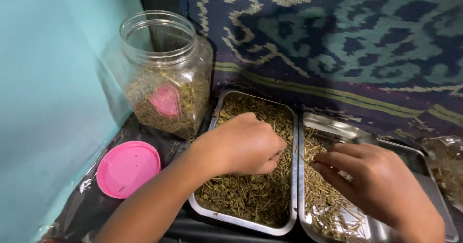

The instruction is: Sorting dried tea leaves by hand to remove stems or impurities

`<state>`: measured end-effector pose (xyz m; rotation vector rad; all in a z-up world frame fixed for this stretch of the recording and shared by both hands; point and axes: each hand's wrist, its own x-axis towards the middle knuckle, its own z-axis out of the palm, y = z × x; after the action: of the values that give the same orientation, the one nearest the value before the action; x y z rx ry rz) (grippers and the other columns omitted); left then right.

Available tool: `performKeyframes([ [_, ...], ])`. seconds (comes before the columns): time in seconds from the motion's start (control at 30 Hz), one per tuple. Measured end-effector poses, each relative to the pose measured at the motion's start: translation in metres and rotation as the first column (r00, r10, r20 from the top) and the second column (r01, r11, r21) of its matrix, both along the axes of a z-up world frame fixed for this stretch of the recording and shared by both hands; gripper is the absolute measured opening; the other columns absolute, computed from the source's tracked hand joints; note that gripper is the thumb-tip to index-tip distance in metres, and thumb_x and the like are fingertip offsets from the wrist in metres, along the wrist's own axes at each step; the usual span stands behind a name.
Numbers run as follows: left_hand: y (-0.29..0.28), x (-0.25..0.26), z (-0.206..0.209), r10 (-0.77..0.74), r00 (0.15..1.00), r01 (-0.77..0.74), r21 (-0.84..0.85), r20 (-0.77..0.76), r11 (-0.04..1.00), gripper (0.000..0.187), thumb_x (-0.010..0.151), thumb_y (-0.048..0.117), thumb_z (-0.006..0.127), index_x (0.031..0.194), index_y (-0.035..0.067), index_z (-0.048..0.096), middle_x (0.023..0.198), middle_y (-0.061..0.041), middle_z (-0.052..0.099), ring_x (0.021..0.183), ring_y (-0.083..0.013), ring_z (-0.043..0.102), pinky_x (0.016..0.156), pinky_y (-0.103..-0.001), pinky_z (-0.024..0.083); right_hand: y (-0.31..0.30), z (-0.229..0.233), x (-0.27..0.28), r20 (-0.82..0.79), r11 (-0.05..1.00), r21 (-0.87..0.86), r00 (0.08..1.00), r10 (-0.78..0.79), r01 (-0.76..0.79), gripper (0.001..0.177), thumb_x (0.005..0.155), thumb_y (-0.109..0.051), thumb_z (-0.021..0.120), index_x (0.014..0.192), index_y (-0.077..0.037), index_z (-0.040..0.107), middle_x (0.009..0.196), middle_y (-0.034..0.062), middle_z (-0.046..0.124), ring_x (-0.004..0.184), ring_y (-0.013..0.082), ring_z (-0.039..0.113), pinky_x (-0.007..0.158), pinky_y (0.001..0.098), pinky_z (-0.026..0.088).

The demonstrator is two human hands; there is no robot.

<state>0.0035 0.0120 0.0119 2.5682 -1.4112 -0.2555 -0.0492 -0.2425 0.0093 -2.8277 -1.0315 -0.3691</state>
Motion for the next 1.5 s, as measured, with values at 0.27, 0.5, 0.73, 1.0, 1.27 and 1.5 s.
performKeyframes([
  [0.27, 0.008, -0.004, 0.017, 0.109, 0.994, -0.109, 0.062, -0.003, 0.992, 0.018, 0.089, 0.012, 0.053, 0.102, 0.015, 0.065, 0.082, -0.001, 0.074, 0.069, -0.0238, 0.068, 0.087, -0.045, 0.046, 0.008, 0.001, -0.003, 0.018, 1.000, 0.012, 0.999, 0.028, -0.029, 0.016, 0.086, -0.032, 0.073, 0.089, -0.017, 0.076, 0.076, -0.0027, 0.074, 0.061, 0.0229, 0.069, 0.053, 0.0397, 0.053],
  [0.5, 0.011, -0.004, 0.019, 0.211, 0.974, -0.197, 0.158, -0.079, 0.968, 0.047, 0.096, 0.036, 0.064, 0.138, 0.015, 0.058, 0.120, -0.005, 0.074, 0.104, -0.0250, 0.071, 0.101, -0.051, 0.045, 0.011, -0.002, -0.006, 0.019, 1.000, -0.029, 1.000, 0.008, -0.008, 0.016, 0.088, -0.033, 0.071, 0.083, -0.018, 0.075, 0.074, -0.0032, 0.072, 0.059, 0.0247, 0.066, 0.051, 0.0417, 0.051],
  [0.73, 0.010, -0.006, 0.022, 0.244, 0.962, -0.218, 0.192, -0.124, 0.957, 0.052, 0.095, 0.043, 0.066, 0.138, 0.015, 0.057, 0.117, -0.005, 0.074, 0.103, -0.0251, 0.071, 0.104, -0.052, 0.042, 0.008, -0.003, -0.005, -0.066, 0.997, -0.070, 0.997, -0.040, 0.035, 0.018, 0.088, -0.038, 0.070, 0.089, -0.022, 0.077, 0.077, -0.0048, 0.075, 0.064, 0.0249, 0.070, 0.054, 0.0428, 0.052],
  [1.0, 0.007, -0.006, 0.016, 0.190, 0.976, -0.170, 0.174, -0.103, 0.970, 0.053, 0.095, 0.044, 0.064, 0.138, 0.015, 0.057, 0.125, -0.010, 0.070, 0.113, -0.0291, 0.066, 0.101, -0.053, 0.042, 0.007, -0.005, -0.002, -0.105, 0.996, -0.086, 0.994, -0.017, 0.008, 0.019, 0.089, -0.037, 0.069, 0.094, -0.021, 0.078, 0.083, -0.0034, 0.078, 0.065, 0.0287, 0.072, 0.053, 0.0463, 0.052],
  [1.27, 0.007, -0.008, 0.017, 0.198, 0.975, -0.176, 0.187, -0.104, 0.967, 0.056, 0.094, 0.046, 0.065, 0.141, 0.017, 0.056, 0.129, -0.007, 0.068, 0.114, -0.0267, 0.067, 0.101, -0.052, 0.045, 0.007, -0.001, -0.002, -0.150, 0.939, -0.230, 0.944, -0.295, 0.257, 0.023, 0.086, -0.046, 0.068, 0.101, -0.032, 0.079, 0.090, -0.0087, 0.080, 0.072, 0.0260, 0.075, 0.057, 0.0464, 0.055],
  [1.5, 0.006, -0.009, 0.023, 0.235, 0.962, -0.204, 0.208, -0.137, 0.957, 0.055, 0.094, 0.045, 0.067, 0.141, 0.017, 0.056, 0.127, -0.006, 0.070, 0.111, -0.0263, 0.068, 0.105, -0.052, 0.042, 0.000, 0.002, -0.003, -0.178, 0.952, -0.222, 0.951, -0.252, 0.211, 0.026, 0.088, -0.046, 0.065, 0.104, -0.030, 0.078, 0.090, -0.0087, 0.079, 0.070, 0.0262, 0.076, 0.054, 0.0490, 0.054],
])
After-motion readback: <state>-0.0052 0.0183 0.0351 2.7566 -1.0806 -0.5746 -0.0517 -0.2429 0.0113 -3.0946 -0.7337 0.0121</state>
